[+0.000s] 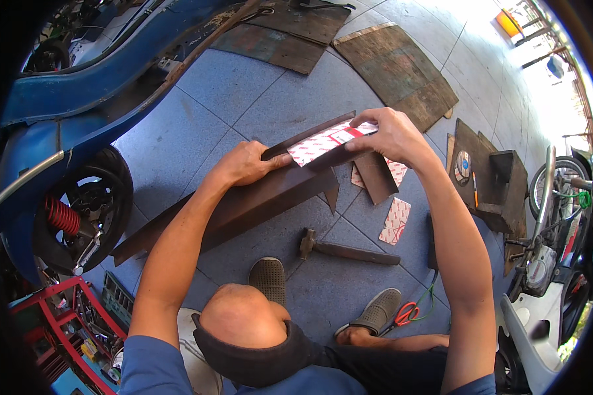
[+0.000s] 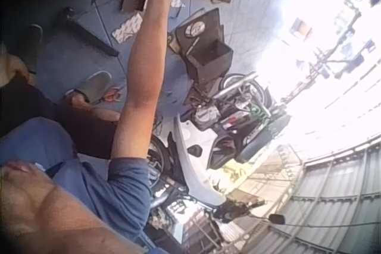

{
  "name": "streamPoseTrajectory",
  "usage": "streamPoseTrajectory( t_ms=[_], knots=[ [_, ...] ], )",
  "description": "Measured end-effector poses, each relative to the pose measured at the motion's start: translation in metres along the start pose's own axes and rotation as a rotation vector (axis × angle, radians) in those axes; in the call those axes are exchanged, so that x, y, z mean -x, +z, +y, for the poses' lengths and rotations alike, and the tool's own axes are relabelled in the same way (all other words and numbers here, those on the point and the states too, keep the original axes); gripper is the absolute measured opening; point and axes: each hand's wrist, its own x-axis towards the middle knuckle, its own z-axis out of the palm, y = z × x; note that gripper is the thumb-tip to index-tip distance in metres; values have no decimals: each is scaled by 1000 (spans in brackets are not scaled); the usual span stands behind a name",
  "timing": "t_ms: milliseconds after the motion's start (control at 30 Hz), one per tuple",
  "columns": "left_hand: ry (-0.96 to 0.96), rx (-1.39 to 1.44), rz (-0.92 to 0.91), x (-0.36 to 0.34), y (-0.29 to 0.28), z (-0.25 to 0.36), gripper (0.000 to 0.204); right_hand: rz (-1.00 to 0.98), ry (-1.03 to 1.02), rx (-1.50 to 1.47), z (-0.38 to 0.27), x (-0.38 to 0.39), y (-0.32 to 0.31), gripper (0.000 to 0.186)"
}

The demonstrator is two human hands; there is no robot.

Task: Repairing a motorcycle frame and preparing templates and metal parts.

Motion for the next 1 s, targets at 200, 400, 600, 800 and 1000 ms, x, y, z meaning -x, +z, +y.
streamPoseTrajectory(
  t_ms=[200, 400, 600, 800, 1000],
  knots=[
    [-8, -54, 23, -1, -3, -8, 82, 182, -55, -423, 13, 10, 5, 48],
    [8, 0, -97, -3, -10, -4, 93, 292, -126, -274, 26, 11, 33, 47],
    [111, -31, 105, 1, 5, -17, 98, 296, -235, -62, 15, 13, 38, 49],
    [100, 73, 78, 6, 0, -3, 55, 193, 95, -532, 18, 2, 34, 38],
    [204, 3, 139, 8, -1, -4, 41, 186, 108, -591, 29, -11, 22, 29]
  ],
)
